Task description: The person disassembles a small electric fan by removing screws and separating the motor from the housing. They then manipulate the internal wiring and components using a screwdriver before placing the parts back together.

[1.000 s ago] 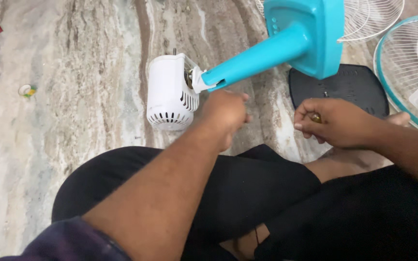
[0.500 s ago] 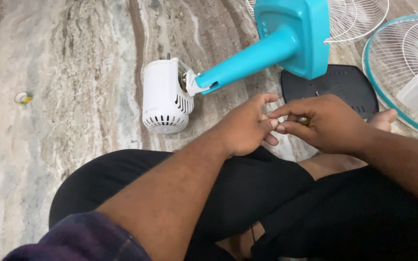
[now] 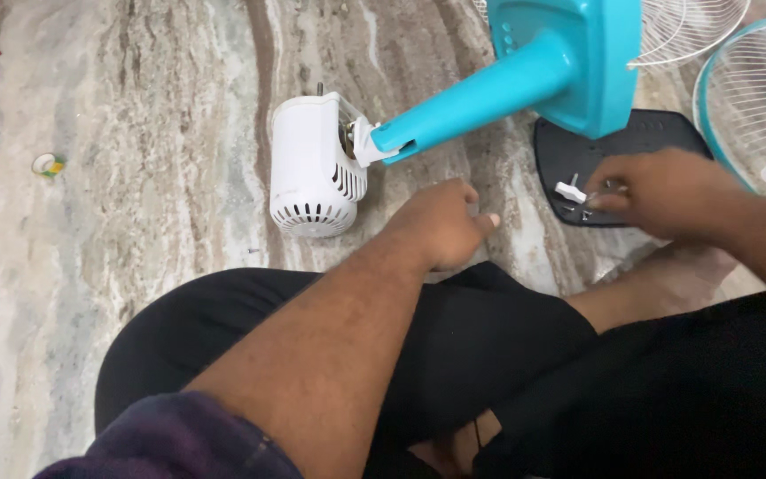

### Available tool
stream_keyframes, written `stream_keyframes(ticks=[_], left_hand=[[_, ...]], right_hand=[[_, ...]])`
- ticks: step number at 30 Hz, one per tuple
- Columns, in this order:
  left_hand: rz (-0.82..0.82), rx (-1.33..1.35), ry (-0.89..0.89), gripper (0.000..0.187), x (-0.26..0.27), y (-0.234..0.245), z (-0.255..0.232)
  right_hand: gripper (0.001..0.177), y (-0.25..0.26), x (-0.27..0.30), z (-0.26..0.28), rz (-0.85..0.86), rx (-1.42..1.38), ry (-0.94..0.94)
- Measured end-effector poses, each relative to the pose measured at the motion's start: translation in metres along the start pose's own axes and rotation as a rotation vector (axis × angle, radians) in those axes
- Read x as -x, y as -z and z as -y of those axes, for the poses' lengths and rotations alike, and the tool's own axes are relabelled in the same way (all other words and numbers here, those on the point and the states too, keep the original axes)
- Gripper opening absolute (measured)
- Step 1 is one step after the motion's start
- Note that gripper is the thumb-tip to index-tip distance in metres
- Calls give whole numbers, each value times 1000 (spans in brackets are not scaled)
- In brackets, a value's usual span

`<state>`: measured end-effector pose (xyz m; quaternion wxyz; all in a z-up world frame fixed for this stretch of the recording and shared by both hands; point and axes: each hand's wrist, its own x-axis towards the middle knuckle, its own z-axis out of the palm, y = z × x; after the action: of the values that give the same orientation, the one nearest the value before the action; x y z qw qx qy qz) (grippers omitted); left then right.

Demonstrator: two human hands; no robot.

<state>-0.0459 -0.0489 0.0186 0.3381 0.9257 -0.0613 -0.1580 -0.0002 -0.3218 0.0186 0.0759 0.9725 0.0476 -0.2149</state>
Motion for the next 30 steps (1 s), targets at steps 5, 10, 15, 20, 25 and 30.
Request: stream_keyframes(ticks=[5, 10, 15, 20, 25, 30], left_hand=[[139, -31, -20, 58, -10, -9, 3], [271, -73, 22, 59, -12, -7, 2], [277, -56, 27, 61, -12, -8, 4], [162, -72, -37, 51, -5, 3, -3], [-256, 104, 249, 38, 6, 41, -17], [-574, -82, 564, 87, 9, 86, 2]], right_hand=[[39, -22, -36, -30, -69, -27, -119], [41, -33, -46, -32, -120, 61, -117], [45, -32, -47, -31, -109, -7, -207], [45, -27, -40, -45, -421, -208, -117], [38, -4, -29, -50, -822, -546, 48], [50, 15, -16, -24, -640, -1233, 84]])
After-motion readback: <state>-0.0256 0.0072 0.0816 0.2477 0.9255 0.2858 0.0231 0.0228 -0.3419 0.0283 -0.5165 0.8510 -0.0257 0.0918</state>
